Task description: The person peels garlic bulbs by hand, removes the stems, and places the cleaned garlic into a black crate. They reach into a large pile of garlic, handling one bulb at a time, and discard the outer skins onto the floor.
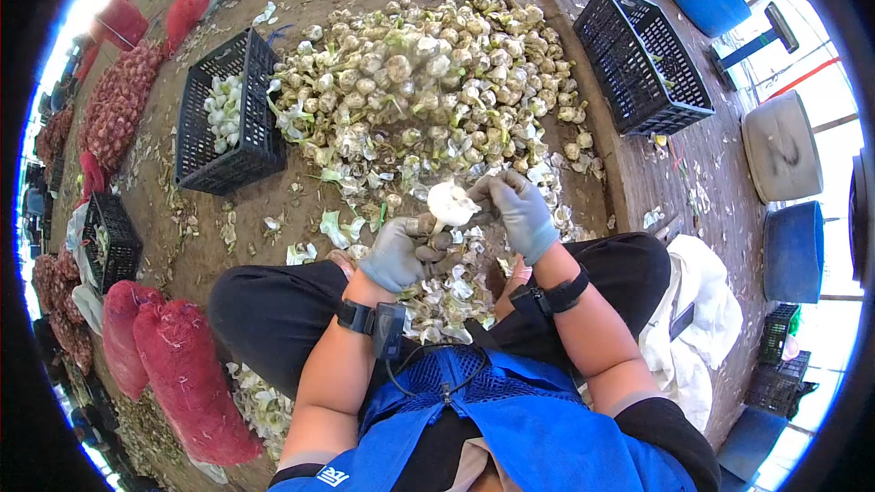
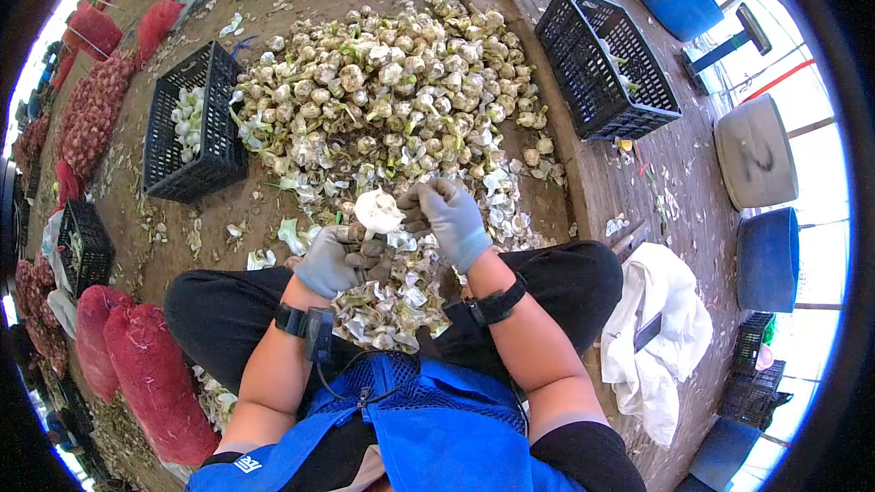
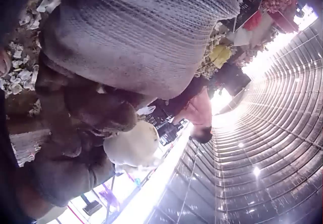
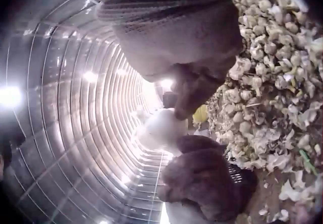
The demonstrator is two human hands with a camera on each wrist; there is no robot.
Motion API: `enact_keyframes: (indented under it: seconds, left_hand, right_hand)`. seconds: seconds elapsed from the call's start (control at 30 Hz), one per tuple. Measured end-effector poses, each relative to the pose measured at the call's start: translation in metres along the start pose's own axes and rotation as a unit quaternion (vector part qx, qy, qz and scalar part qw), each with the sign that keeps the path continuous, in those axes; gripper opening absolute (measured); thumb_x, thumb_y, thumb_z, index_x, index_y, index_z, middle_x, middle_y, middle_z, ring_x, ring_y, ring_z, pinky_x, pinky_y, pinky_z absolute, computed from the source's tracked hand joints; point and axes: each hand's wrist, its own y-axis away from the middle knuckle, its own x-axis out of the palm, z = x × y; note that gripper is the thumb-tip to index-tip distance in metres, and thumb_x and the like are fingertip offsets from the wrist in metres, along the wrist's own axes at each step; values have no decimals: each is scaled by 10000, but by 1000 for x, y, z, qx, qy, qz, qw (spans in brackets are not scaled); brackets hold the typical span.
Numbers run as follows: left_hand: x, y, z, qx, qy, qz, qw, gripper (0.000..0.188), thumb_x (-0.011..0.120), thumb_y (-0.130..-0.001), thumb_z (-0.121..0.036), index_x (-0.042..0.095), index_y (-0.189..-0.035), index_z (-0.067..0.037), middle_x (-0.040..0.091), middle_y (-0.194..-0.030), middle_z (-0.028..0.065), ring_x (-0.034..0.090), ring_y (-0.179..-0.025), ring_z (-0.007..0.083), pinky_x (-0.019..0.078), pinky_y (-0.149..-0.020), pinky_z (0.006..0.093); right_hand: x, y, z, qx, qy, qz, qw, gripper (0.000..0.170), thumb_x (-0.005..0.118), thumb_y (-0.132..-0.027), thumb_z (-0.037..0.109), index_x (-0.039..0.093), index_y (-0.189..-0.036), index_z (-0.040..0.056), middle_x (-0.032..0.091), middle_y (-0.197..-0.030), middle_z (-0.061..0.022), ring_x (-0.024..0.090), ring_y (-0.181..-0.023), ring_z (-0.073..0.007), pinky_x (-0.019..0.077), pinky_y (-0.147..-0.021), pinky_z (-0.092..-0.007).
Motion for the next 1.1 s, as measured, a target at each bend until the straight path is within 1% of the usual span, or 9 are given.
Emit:
enact_keyframes:
  seconds: [0.17, 0.27, 0.4, 0.57, 0.63, 0.73, 0.77, 0.9, 1.1]
  left_hand:
    - [-2, -3, -5, 37, -11, 16, 999, 283, 395, -917, -156, 552, -1114, -26, 547, -788, 59, 564, -699, 170, 540, -796, 422]
    - [10, -2, -1, 89, -89, -26, 992, 259, 393, -924, -149, 539, -1100, -27, 544, -815, 50, 564, -726, 162, 545, -784, 402]
    - [4, -4, 2, 148, -178, -32, 972, 362, 413, -900, -68, 452, -1254, -4, 553, -1026, 68, 568, -880, 171, 518, -833, 382]
    - [5, -4, 2, 149, -247, -28, 957, 400, 434, -903, -69, 408, -1297, -8, 555, -1122, 99, 584, -992, 229, 514, -887, 410]
    - [16, -1, 5, 150, -230, 1, 961, 449, 441, -906, -82, 366, -1343, -12, 526, -1222, 127, 562, -1083, 248, 492, -927, 424]
    - [15, -7, 9, 133, -145, 46, 979, 486, 438, -900, -74, 337, -1372, -19, 486, -1297, 139, 523, -1161, 272, 470, -955, 442]
    - [15, -8, 10, 133, -145, 46, 979, 486, 438, -900, -74, 337, -1372, -19, 486, -1297, 139, 523, -1161, 272, 470, -955, 442]
    - [1, -15, 2, 229, -65, 9, 971, 336, 483, -922, -89, 468, -1257, -70, 595, -1090, 85, 594, -883, 180, 530, -734, 329]
    - [8, 11, -109, 487, 91, -78, 865, 234, 564, -880, -101, 563, -1099, -20, 602, -886, 73, 604, -758, 175, 551, -763, 339]
  right_hand:
    - [-3, 2, 6, -17, 48, 40, 998, 266, 551, -916, 236, 552, -1040, 0, 636, -948, -84, 619, -744, -129, 519, -654, -274]
    - [5, 4, 7, -400, 451, 38, 797, 530, 658, -840, 324, 478, -1270, 71, 603, -1019, -138, 613, -868, -253, 492, -745, -325]
    - [4, 13, 5, -327, 542, 45, 773, 375, 675, -807, 313, 619, -1158, 193, 618, -829, -130, 607, -682, -307, 482, -582, -352]
    - [9, 5, -12, -429, 427, -25, 796, 215, 612, -880, 269, 649, -958, 73, 567, -668, -85, 554, -555, -259, 427, -478, -342]
    - [12, 6, -14, -117, 30, -81, 989, 280, 538, -933, 316, 622, -898, 51, 548, -668, -26, 538, -578, -162, 414, -483, -292]
    - [1, -3, -30, -85, -110, -40, 989, 333, 449, -973, 344, 604, -944, 51, 541, -719, 0, 509, -631, -91, 400, -511, -232]
    - [-11, -3, -21, 55, -246, 42, 967, 340, 414, -981, 333, 581, -981, 36, 581, -801, -37, 552, -686, -112, 456, -595, -233]
    - [14, -13, -24, -85, 4, -7, 996, 441, 412, -964, 443, 578, -1015, 37, 620, -965, -89, 631, -821, -170, 532, -696, -304]
    - [10, -6, -49, 81, 42, 100, 991, 388, 451, -964, 370, 561, -1083, 18, 633, -967, -95, 639, -818, -186, 528, -729, -320]
